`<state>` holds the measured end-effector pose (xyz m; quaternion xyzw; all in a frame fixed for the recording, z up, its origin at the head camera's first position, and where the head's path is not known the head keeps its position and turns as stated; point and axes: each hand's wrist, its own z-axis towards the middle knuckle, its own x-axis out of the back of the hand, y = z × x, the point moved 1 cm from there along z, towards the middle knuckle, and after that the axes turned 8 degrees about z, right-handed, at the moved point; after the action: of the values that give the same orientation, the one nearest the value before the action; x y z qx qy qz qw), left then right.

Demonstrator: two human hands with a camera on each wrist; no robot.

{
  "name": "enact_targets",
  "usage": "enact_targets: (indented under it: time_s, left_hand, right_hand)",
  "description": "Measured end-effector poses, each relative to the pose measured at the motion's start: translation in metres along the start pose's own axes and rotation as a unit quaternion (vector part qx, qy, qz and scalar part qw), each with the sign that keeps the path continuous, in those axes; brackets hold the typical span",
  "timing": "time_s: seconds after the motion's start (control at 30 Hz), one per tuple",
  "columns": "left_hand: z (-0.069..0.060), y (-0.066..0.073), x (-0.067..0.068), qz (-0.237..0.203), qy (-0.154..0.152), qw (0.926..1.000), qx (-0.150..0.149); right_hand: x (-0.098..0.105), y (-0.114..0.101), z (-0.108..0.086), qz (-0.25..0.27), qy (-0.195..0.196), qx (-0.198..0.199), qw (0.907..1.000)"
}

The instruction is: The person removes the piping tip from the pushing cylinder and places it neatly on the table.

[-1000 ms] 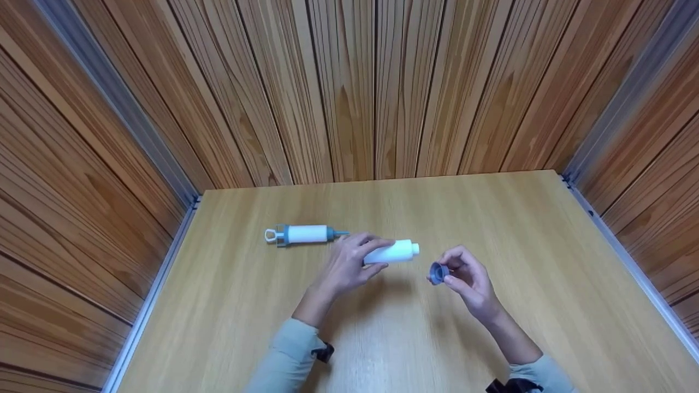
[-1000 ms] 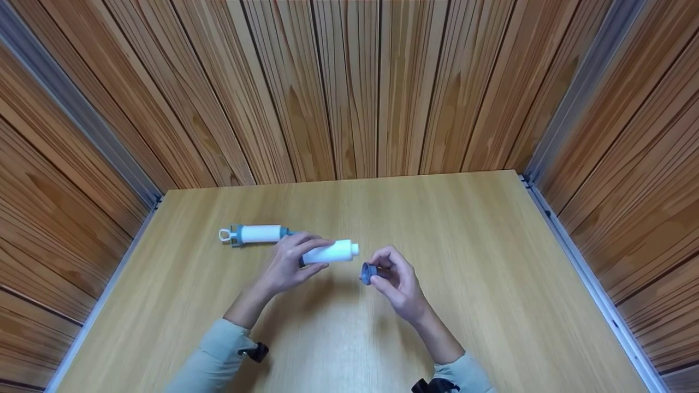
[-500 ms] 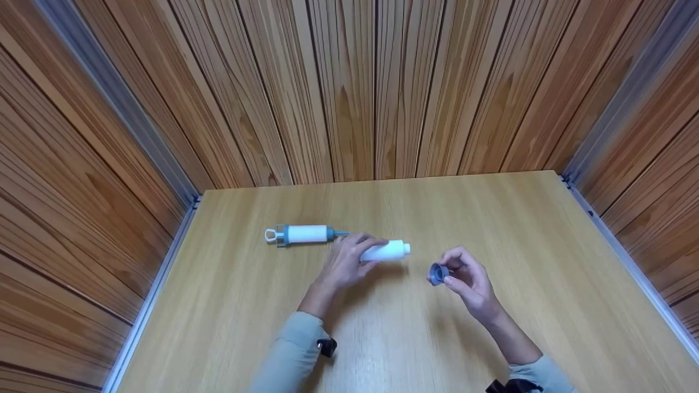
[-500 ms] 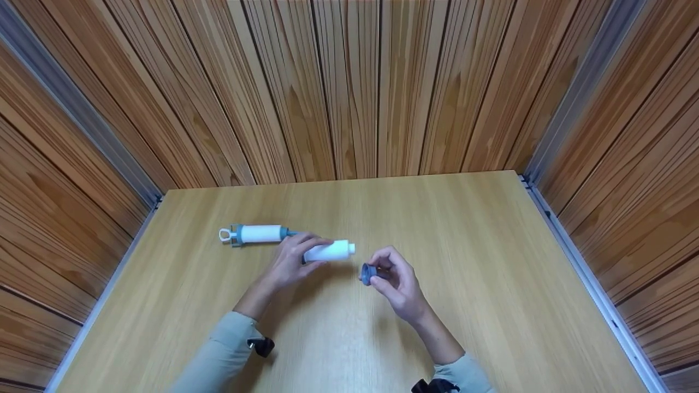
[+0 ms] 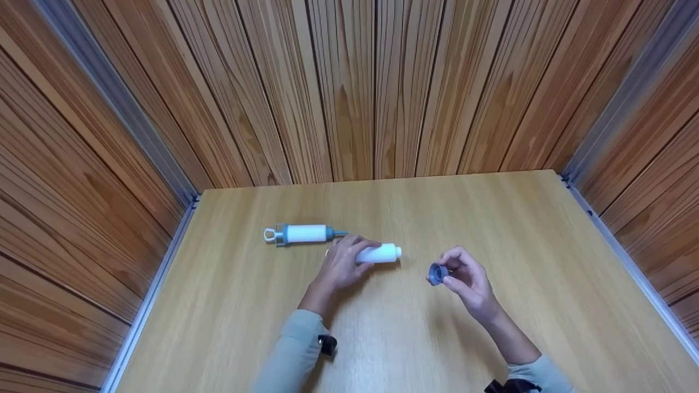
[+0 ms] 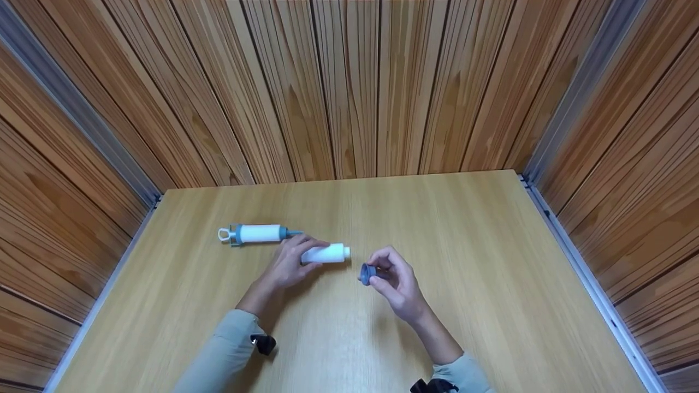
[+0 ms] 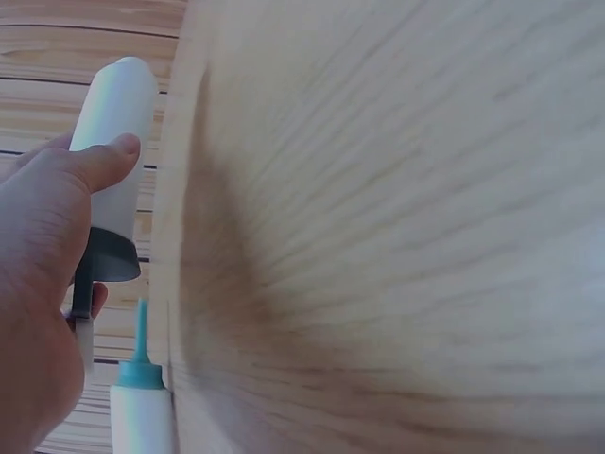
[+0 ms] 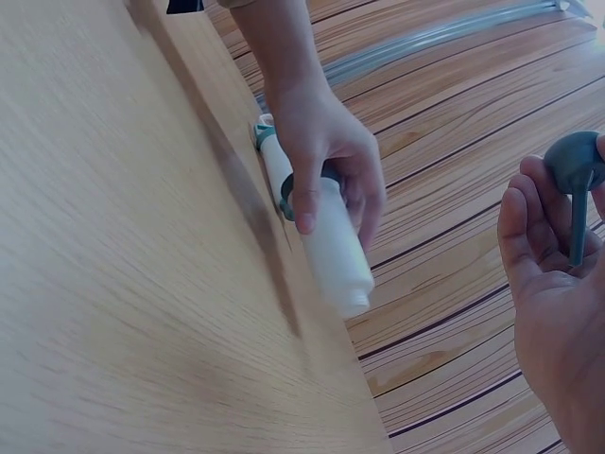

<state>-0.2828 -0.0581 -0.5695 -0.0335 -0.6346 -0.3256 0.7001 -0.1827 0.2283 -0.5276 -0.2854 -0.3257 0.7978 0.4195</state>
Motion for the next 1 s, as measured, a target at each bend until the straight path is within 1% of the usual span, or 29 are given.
enact_targets:
  time_s: [0.1, 0.3, 0.5, 0.67, 0.83, 1.0]
  left_hand:
    - [-0.002, -0.003, -0.002, -0.002, -0.011, 0.9999, 0.01]
    - [-0.002, -0.006, -0.003, -0.006, -0.019, 0.9996, 0.018]
    - [-0.001, -0.01, -0.004, -0.014, -0.03, 0.9989, 0.033]
    - [-0.001, -0.014, -0.006, -0.011, -0.031, 0.9988, 0.035]
    - [-0.001, -0.014, -0.008, -0.018, -0.032, 0.9985, 0.04]
    - [-0.001, -0.015, -0.007, -0.023, -0.033, 0.9983, 0.042]
  right_hand:
    - [0.0, 0.001, -0.001, 0.0, -0.001, 0.0, 1.0]
    - [0.0, 0.001, -0.002, -0.005, -0.004, 0.004, 1.0]
    - [0.0, 0.001, -0.002, 0.0, -0.001, 0.005, 1.0]
    - [-0.001, 0.001, -0.002, 0.0, -0.001, -0.003, 1.0]
    - [0.0, 0.002, -0.004, -0.006, -0.002, -0.009, 0.9999]
    - [0.0, 0.002, -0.003, -0.001, -0.002, -0.001, 1.0]
